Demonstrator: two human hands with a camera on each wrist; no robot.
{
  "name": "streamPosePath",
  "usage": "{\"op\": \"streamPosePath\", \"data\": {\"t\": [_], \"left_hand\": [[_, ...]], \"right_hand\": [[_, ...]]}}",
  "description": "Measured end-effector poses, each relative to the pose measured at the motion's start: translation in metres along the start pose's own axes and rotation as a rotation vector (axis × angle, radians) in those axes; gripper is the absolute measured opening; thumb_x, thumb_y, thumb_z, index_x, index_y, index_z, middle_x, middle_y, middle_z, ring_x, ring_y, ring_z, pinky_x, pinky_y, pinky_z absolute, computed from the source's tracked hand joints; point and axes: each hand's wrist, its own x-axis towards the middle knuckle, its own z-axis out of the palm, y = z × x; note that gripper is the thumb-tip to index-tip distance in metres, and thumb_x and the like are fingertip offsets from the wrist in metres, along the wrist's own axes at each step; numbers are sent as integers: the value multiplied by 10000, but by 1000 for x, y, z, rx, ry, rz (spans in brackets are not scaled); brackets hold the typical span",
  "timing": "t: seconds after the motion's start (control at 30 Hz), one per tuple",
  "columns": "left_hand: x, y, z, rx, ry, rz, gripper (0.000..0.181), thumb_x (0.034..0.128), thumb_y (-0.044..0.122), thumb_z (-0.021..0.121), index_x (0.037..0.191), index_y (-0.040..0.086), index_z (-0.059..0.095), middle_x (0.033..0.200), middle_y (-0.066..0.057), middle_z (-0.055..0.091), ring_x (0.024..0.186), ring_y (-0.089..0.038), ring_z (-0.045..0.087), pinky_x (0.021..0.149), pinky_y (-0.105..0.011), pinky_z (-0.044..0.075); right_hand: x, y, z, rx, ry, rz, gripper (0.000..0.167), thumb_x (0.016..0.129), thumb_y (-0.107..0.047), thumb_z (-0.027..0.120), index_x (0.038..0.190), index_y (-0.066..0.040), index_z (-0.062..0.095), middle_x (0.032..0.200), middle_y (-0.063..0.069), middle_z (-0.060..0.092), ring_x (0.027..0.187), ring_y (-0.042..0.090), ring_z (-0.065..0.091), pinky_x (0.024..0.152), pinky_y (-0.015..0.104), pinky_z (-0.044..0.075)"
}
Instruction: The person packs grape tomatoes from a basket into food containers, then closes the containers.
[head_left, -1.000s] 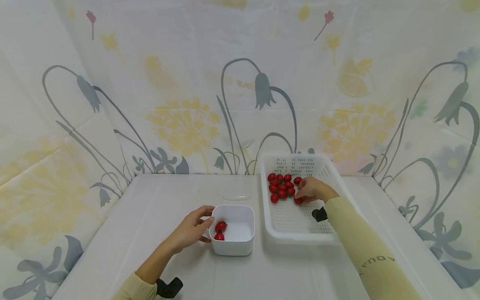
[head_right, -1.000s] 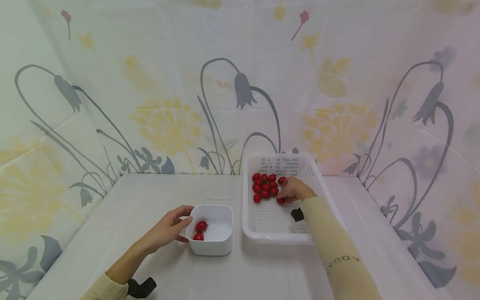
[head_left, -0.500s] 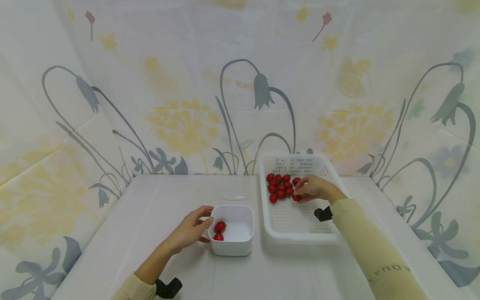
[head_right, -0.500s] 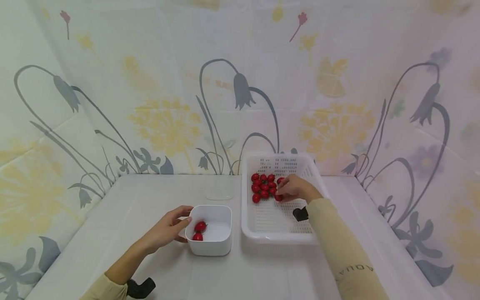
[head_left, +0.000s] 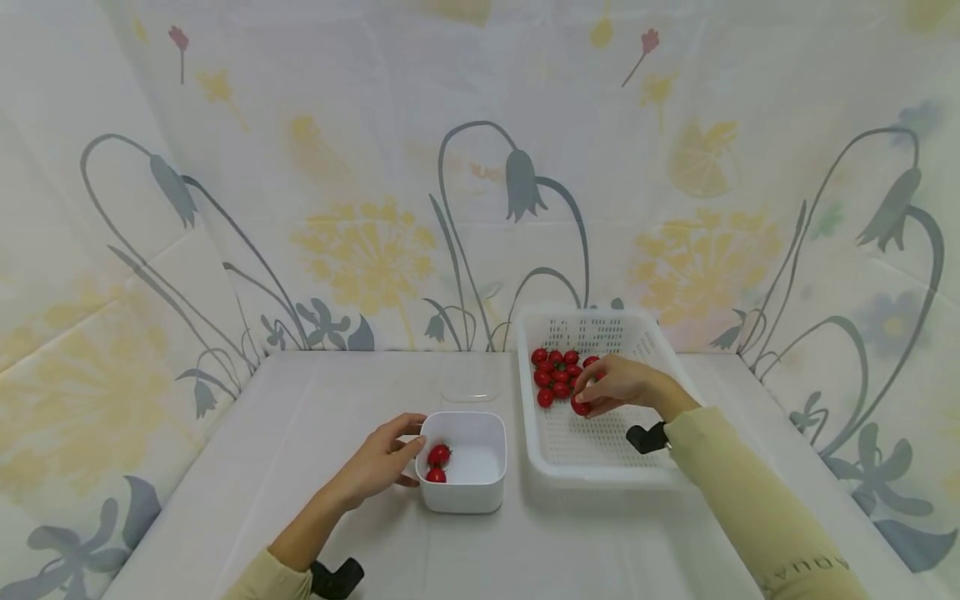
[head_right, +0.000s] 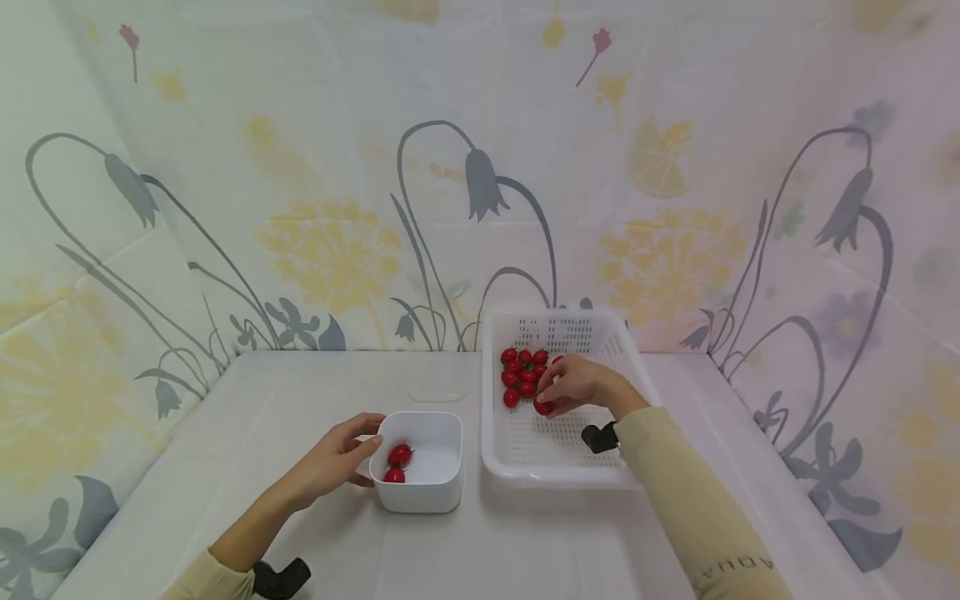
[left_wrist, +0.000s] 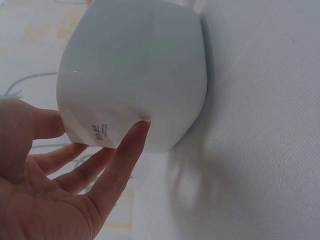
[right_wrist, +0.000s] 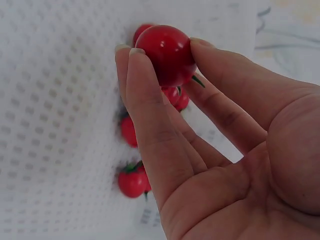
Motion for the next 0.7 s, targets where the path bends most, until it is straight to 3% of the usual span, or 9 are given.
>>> {"op": "streamPosePath", "data": {"t": [0.27, 0.47, 0.7], "left_hand": [[3, -2, 1, 8, 25, -11, 382, 1059, 140, 546, 1436, 81, 518, 1444, -234, 517, 1151, -368, 627, 692, -420, 647], [2, -3, 1, 9, 22, -8, 379, 1060, 138, 543, 1433, 75, 517, 1440, -239, 517, 1154, -375, 629, 686, -421, 647], [2, -2, 2, 9, 21, -10, 379, 1060, 138, 543, 1433, 71, 516, 1439, -243, 517, 1152, -377, 629, 685, -423, 647]], "right_hand": [[-3, -16, 17, -19, -98, -69, 226, 946, -2, 673, 1118, 141, 636, 1010, 207, 698, 850, 260, 742, 934, 530, 572], [-6, -26, 26, -54, -133, -76, 207, 953, -10, 666, 1116, 119, 654, 1038, 198, 701, 910, 341, 749, 941, 533, 569], [-8, -35, 34, -89, -165, -105, 192, 943, -26, 685, 1093, 93, 677, 1034, 182, 717, 887, 317, 747, 912, 508, 594]]}}
